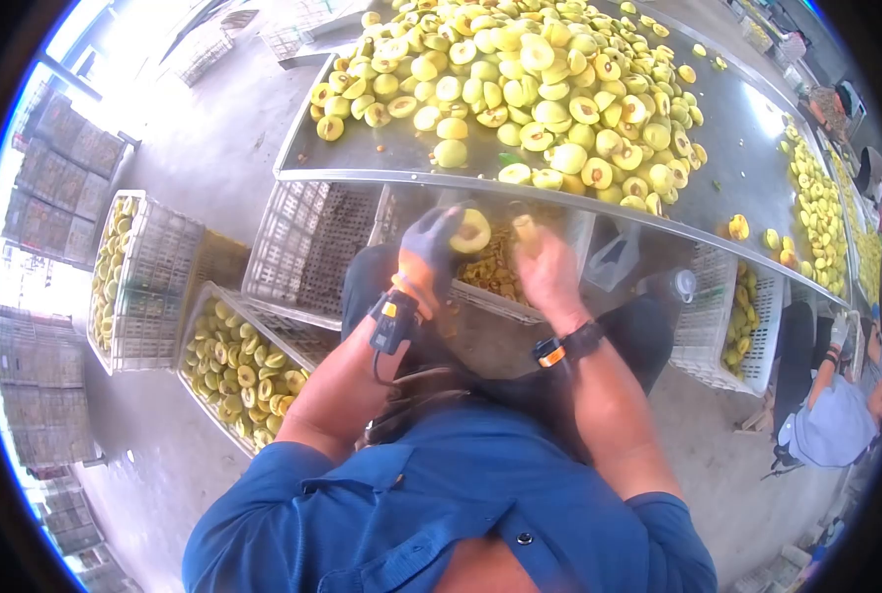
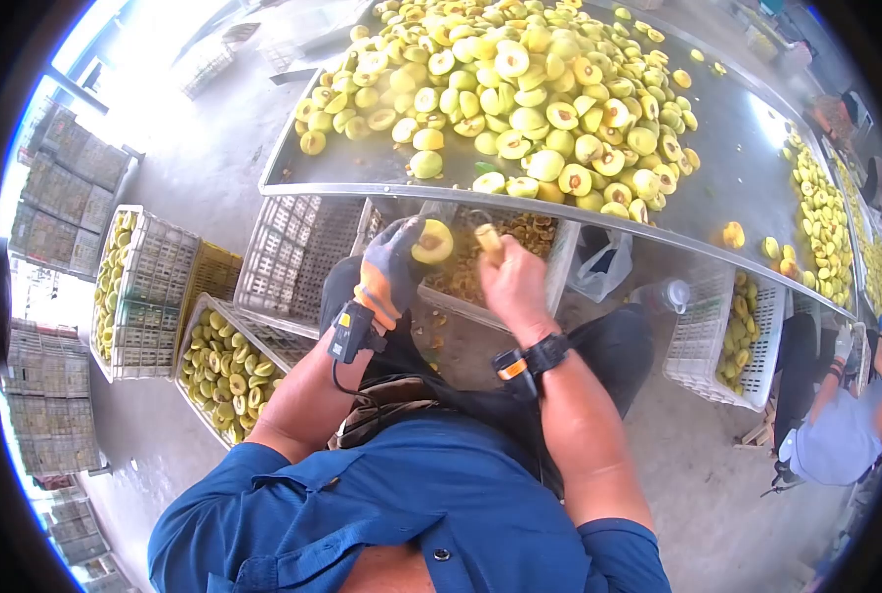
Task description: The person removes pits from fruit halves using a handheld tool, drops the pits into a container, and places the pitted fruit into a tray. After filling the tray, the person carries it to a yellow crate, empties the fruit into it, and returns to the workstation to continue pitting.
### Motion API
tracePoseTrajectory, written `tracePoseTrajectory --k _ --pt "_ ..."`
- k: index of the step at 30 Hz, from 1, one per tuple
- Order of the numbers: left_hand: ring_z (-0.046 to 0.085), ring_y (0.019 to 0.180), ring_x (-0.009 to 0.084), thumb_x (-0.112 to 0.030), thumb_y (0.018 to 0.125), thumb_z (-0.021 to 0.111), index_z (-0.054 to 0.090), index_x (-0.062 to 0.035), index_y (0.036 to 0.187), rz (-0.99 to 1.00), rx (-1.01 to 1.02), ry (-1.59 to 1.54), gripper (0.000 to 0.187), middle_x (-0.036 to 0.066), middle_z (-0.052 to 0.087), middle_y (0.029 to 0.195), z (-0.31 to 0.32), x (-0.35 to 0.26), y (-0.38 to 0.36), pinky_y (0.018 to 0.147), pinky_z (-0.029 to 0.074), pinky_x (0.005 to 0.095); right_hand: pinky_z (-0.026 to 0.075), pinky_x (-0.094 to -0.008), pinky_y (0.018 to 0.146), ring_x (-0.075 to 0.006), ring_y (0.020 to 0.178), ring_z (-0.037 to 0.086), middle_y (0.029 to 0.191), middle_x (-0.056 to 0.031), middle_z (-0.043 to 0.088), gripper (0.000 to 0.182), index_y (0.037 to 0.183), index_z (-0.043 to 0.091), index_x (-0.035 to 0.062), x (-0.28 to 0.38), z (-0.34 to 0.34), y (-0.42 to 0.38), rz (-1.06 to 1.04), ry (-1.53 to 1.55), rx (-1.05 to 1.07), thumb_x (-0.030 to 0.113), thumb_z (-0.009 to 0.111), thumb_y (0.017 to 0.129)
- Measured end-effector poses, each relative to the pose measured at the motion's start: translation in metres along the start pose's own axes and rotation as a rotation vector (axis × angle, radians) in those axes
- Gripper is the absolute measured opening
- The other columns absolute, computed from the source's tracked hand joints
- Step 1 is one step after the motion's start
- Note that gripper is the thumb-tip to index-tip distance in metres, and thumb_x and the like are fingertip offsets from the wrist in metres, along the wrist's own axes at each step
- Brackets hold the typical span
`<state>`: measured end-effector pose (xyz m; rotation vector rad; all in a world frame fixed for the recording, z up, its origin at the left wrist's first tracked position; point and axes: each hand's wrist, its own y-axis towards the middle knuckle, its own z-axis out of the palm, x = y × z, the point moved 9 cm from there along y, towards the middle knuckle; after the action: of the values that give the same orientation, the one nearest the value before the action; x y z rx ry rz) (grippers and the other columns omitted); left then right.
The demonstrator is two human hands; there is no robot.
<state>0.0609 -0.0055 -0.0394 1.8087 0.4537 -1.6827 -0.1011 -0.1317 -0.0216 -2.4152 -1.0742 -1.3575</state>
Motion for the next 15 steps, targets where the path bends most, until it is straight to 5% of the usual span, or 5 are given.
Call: tracePoseTrajectory --k 2,9,13,15 --pt "0.072 0.105 0.0233 -0.002 0.095 0.072 0.068 0.0017 0.126 -0.025 -0.032 -0.077 0.031 0.015 0.071 0.119 -0.007 0.015 0.005 0.085 0.063 0.0329 0.056 -0.0521 0.077 -0.0485 0.090 0.071 0.088 -0.0291 0.071 0.025 0.109 0.065 0.0004 -0.015 0.001 0.005 -0.020 0.030 0.030 0.019 0.071 0.093" --pt "0.073 0.109 0.0260 -0.001 0.087 0.081 0.067 0.0014 0.130 0.312 0.059 0.625 0.045 0.014 0.073 0.121 0.018 -0.032 0.006 0.094 0.060 0.0338 0.056 -0.0519 0.080 -0.0504 0.094 0.070 0.094 -0.0312 0.071 0.031 0.119 0.061 0.0005 0.005 0.009 -0.011 0.024 0.120 0.170 0.019 0.068 0.095" --pt "0.073 0.108 0.0261 -0.001 0.087 0.080 0.070 -0.0006 0.125 0.154 0.066 0.375 0.039 0.014 0.074 0.120 0.020 -0.011 0.012 0.093 0.059 0.0344 0.054 -0.0532 0.085 -0.0506 0.099 0.069 0.098 -0.0332 0.071 0.031 0.119 0.061 -0.0012 -0.004 0.018 -0.015 0.091 0.095 0.257 0.019 0.064 0.096" --pt "0.074 0.107 0.0264 -0.001 0.085 0.080 0.072 -0.0017 0.123 0.313 0.094 0.597 0.039 0.014 0.074 0.120 0.028 -0.033 0.008 0.092 0.059 0.0345 0.053 -0.0543 0.087 -0.0510 0.102 0.068 0.099 -0.0342 0.071 0.033 0.119 0.061 -0.0026 -0.005 0.020 -0.014 0.102 0.119 0.307 0.021 0.062 0.096"
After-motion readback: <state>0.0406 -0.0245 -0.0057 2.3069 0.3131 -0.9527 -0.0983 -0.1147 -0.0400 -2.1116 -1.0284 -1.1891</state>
